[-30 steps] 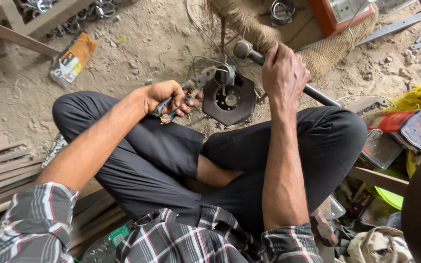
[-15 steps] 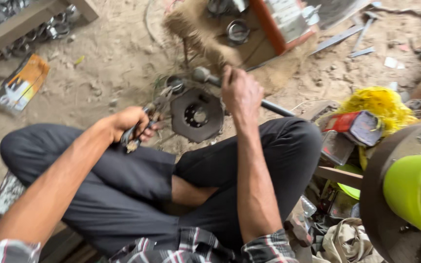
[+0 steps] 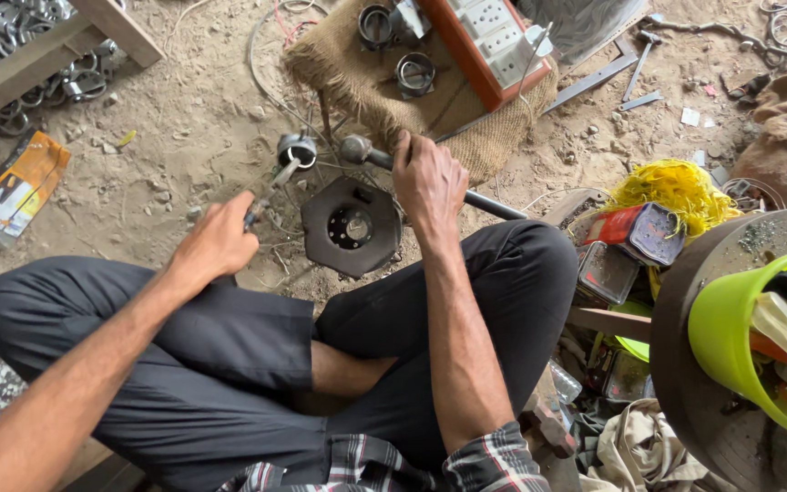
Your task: The person sits on the ground and uses a hammer to strike a small metal piece held by pliers. The metal piece is positioned on a larger metal base. The person repeatedly hammers the metal piece, occasionally adjusting its position with the pliers.
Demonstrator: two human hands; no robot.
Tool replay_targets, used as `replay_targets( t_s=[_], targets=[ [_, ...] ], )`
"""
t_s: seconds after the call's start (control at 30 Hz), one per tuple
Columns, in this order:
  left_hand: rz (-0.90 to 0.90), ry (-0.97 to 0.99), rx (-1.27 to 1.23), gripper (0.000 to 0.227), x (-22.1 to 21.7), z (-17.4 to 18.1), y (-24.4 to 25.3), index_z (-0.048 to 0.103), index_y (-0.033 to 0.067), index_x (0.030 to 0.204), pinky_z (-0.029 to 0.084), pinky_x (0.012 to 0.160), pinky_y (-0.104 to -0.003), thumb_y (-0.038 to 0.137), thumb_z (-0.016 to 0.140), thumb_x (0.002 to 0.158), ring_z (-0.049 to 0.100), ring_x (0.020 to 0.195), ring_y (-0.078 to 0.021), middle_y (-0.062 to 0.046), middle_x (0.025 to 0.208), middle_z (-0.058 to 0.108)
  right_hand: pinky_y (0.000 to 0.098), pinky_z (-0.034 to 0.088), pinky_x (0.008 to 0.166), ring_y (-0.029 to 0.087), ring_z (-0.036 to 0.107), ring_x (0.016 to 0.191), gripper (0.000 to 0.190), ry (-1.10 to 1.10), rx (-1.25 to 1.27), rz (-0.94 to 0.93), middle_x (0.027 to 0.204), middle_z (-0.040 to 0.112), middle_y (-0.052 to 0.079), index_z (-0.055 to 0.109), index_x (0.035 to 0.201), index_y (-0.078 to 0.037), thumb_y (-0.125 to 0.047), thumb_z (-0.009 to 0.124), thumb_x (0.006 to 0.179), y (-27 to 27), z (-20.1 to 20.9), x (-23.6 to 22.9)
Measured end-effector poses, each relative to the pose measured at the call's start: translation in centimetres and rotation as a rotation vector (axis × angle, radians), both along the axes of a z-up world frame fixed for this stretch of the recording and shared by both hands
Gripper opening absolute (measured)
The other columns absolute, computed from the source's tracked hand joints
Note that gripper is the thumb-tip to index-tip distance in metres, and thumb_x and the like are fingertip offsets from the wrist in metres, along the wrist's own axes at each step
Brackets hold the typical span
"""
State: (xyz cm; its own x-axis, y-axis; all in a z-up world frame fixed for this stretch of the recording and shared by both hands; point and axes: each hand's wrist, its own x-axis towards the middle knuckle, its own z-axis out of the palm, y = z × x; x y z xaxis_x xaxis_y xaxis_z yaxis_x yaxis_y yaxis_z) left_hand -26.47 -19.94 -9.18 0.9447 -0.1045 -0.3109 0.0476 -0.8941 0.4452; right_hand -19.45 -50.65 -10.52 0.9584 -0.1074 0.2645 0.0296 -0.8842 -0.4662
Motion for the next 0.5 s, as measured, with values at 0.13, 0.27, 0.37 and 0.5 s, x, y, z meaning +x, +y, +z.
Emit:
replay_targets(
  t_s=[0.13, 0.27, 0.37, 0.5],
  targets=[
    [-0.09, -0.112, 0.171, 0.029, 0.5, 1.3, 0.7, 0.055, -0.0036, 0.108, 0.055, 0.081, -0.061, 0.0, 0.053, 0.079, 0.066, 0.09, -0.0563, -0.036, 0.092, 0.068, 0.0425, 0.039, 0.052, 0.021, 0.05, 0.047, 0.048, 0.057, 0.027, -0.025, 0.058, 0.059, 0.009, 0.07, 0.077, -0.009, -0.039, 0.048, 0.108, 0.3, -0.1, 0.1],
    [-0.197, -0.206, 0.319, 0.024, 0.4, 1.4, 0.3, 0.055, -0.0021, 0.108, 0.061, 0.069, -0.054, 0.0, 0.053, 0.084, 0.072, 0.083, -0.0486, -0.031, 0.091, 0.07, 0.044, 0.045, 0.051, 0.025, 0.055, 0.048, 0.049, 0.03, -0.016, -0.048, 0.059, 0.063, 0.01, 0.072, 0.075, -0.011, -0.04, 0.049, 0.106, -0.3, 0.1, 0.2],
    [-0.222, -0.319, 0.388, 0.025, -0.8, 0.3, 0.1, 0.055, 0.0017, 0.11, 0.06, 0.064, -0.053, 0.005, 0.057, 0.086, 0.072, 0.077, -0.0444, -0.024, 0.092, 0.07, 0.0426, 0.05, 0.054, 0.025, 0.06, 0.052, 0.048, -0.068, -0.143, -0.072, 0.062, 0.067, 0.011, 0.074, 0.072, -0.013, -0.041, 0.052, 0.105, 0.3, -0.3, 0.2],
    [-0.223, -0.294, 0.415, 0.041, -1.4, -1.4, -0.2, 0.055, 0.001, 0.125, 0.059, 0.065, -0.05, 0.008, 0.06, 0.085, 0.072, 0.079, -0.0404, -0.021, 0.098, 0.068, 0.037, 0.042, 0.047, 0.016, 0.047, 0.046, 0.05, 0.21, 0.03, -0.027, 0.059, 0.057, 0.004, 0.07, 0.079, -0.01, -0.04, 0.047, 0.112, -0.4, -1.8, 0.5]
  ],
)
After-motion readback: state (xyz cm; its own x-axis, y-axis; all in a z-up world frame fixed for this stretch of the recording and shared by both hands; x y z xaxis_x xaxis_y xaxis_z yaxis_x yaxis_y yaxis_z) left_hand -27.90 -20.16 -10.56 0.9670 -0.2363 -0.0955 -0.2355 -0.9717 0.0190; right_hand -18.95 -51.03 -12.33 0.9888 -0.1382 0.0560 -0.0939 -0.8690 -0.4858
